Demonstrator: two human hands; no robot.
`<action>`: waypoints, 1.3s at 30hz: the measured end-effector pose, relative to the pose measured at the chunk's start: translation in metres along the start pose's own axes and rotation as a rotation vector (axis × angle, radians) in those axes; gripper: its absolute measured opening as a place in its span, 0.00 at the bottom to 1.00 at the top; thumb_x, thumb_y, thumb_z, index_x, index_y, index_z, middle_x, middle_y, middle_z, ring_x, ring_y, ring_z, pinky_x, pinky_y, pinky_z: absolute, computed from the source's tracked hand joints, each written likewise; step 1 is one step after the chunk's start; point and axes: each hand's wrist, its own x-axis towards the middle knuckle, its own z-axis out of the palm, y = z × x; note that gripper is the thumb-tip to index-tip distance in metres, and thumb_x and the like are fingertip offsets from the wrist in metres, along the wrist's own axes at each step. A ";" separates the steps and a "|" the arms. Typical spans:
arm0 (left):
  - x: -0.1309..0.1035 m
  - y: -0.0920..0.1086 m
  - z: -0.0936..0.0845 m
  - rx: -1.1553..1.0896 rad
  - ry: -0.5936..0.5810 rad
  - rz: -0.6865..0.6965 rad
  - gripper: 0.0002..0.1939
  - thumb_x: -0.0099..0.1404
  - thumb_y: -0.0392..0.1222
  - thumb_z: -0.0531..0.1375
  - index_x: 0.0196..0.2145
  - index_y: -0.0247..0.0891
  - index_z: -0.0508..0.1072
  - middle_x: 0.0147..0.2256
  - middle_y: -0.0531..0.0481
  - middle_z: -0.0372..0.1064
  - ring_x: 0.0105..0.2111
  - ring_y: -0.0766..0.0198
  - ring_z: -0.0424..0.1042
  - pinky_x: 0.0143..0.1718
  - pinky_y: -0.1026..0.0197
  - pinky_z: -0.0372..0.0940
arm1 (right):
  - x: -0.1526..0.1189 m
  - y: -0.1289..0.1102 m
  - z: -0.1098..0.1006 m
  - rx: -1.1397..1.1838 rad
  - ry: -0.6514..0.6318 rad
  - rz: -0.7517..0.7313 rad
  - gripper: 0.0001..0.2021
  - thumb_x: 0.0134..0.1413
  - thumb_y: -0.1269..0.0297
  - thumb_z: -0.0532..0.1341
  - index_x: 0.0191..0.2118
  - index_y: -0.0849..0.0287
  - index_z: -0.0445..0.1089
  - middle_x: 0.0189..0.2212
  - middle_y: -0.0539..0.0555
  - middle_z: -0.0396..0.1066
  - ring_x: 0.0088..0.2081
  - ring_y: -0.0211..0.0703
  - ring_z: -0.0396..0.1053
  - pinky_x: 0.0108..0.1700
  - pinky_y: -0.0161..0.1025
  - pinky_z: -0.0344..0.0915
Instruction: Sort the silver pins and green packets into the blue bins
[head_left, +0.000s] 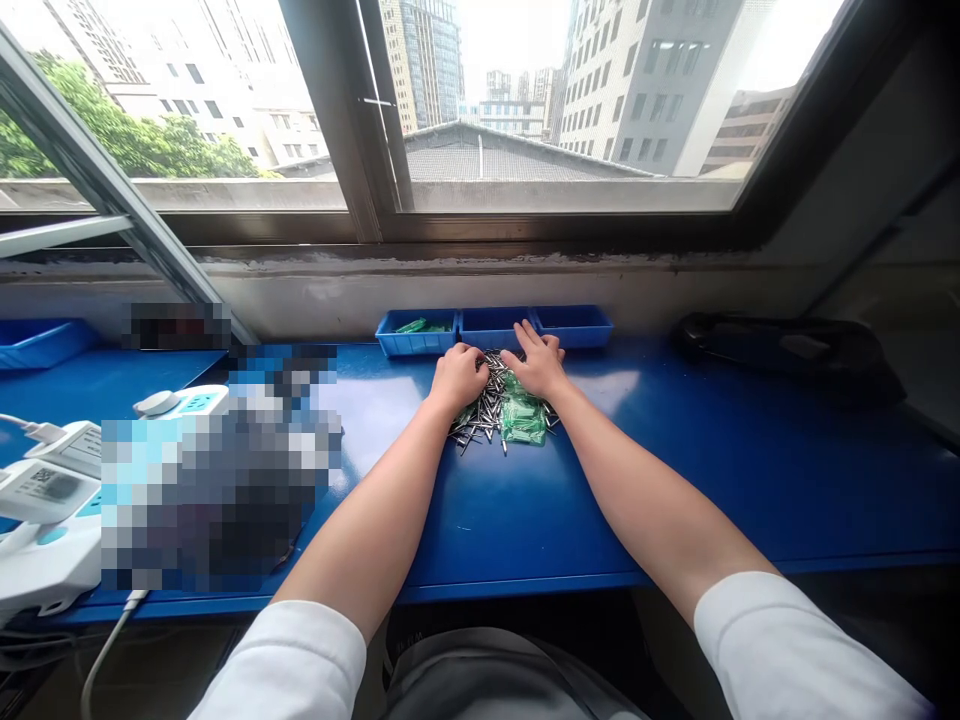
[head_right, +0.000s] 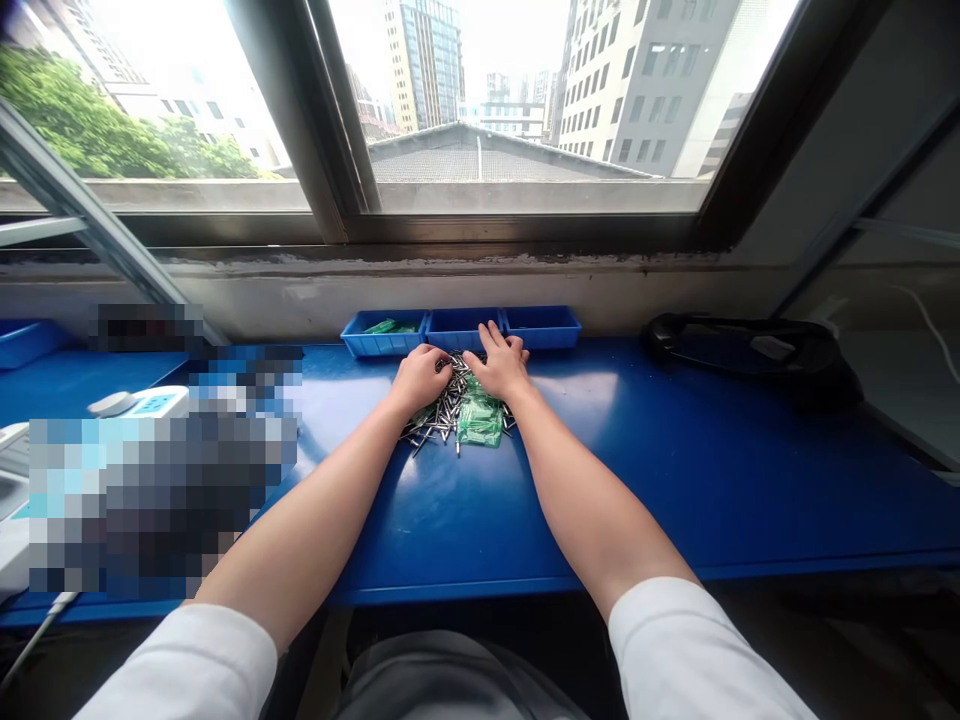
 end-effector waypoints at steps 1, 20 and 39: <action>0.000 0.000 0.000 -0.001 -0.001 0.002 0.13 0.63 0.42 0.53 0.40 0.39 0.76 0.45 0.43 0.71 0.47 0.53 0.69 0.50 0.53 0.64 | 0.000 -0.001 -0.001 0.018 0.025 -0.007 0.28 0.54 0.50 0.57 0.60 0.50 0.62 0.65 0.53 0.54 0.54 0.60 0.54 0.54 0.60 0.54; 0.001 -0.003 0.002 -0.105 -0.011 -0.034 0.11 0.60 0.40 0.55 0.37 0.41 0.76 0.44 0.46 0.70 0.45 0.57 0.71 0.51 0.56 0.64 | -0.002 -0.004 -0.003 0.041 -0.118 -0.083 0.05 0.47 0.62 0.63 0.26 0.55 0.74 0.36 0.53 0.75 0.45 0.51 0.63 0.51 0.50 0.56; -0.004 0.006 -0.006 -0.159 0.108 0.112 0.11 0.58 0.37 0.56 0.36 0.40 0.76 0.42 0.48 0.73 0.44 0.58 0.71 0.48 0.57 0.64 | -0.002 -0.005 -0.006 0.105 -0.144 -0.047 0.09 0.56 0.63 0.58 0.27 0.58 0.71 0.33 0.55 0.73 0.43 0.49 0.62 0.50 0.45 0.58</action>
